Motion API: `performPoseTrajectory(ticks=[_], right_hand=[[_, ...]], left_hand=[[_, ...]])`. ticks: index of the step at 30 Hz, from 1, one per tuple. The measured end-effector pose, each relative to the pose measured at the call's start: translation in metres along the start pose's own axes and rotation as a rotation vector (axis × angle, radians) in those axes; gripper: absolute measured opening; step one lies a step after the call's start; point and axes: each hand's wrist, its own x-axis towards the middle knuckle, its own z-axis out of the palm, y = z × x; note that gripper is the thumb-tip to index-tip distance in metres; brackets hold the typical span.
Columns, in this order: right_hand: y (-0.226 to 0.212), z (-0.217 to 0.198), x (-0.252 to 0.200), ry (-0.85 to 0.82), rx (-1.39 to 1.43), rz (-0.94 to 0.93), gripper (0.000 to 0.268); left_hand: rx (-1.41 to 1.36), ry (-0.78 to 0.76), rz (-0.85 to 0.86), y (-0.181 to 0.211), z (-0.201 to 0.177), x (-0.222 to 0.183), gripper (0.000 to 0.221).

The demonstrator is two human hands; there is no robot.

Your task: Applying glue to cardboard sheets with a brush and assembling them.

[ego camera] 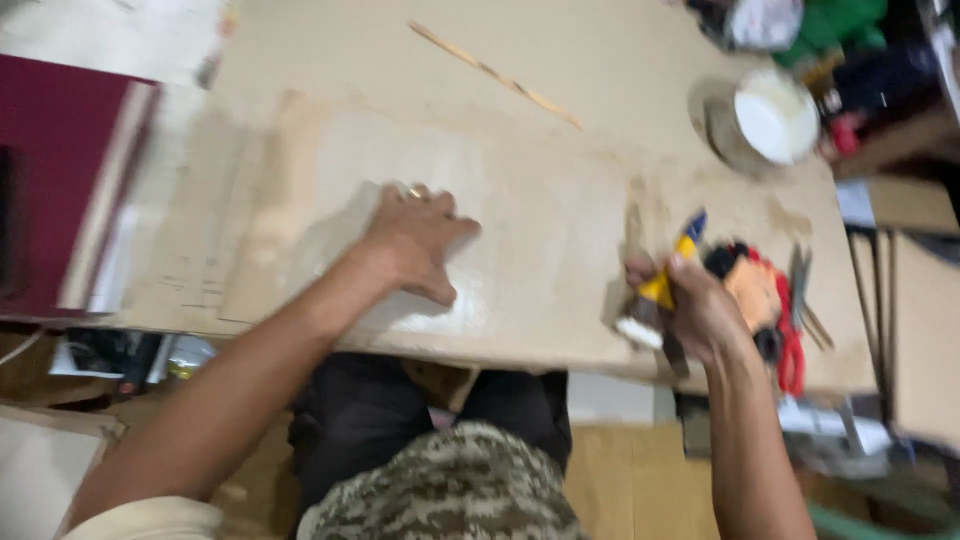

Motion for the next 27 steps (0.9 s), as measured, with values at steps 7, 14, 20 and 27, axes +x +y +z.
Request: performPoseTrajectory(ticks=[7, 14, 20, 27], right_hand=[[-0.025, -0.008, -0.001, 0.127, -0.290, -0.485, 0.029], [-0.034, 0.051, -0.021, -0.056, -0.583, -0.879, 0.017], [-0.004, 0.029, -0.059, -0.089, -0.964, -0.781, 0.022], [0.026, 0.025, -0.116, -0.140, -0.800, -0.684, 0.017]], left_hand=[[0.049, 0.035, -0.020, 0.009, -0.006, 0.003, 0.090], [0.039, 0.047, -0.045, 0.014, -0.006, 0.002, 0.091], [0.048, 0.017, -0.078, 0.018, -0.002, 0.002, 0.094], [0.051, -0.017, -0.097, 0.019, -0.002, 0.008, 0.098]])
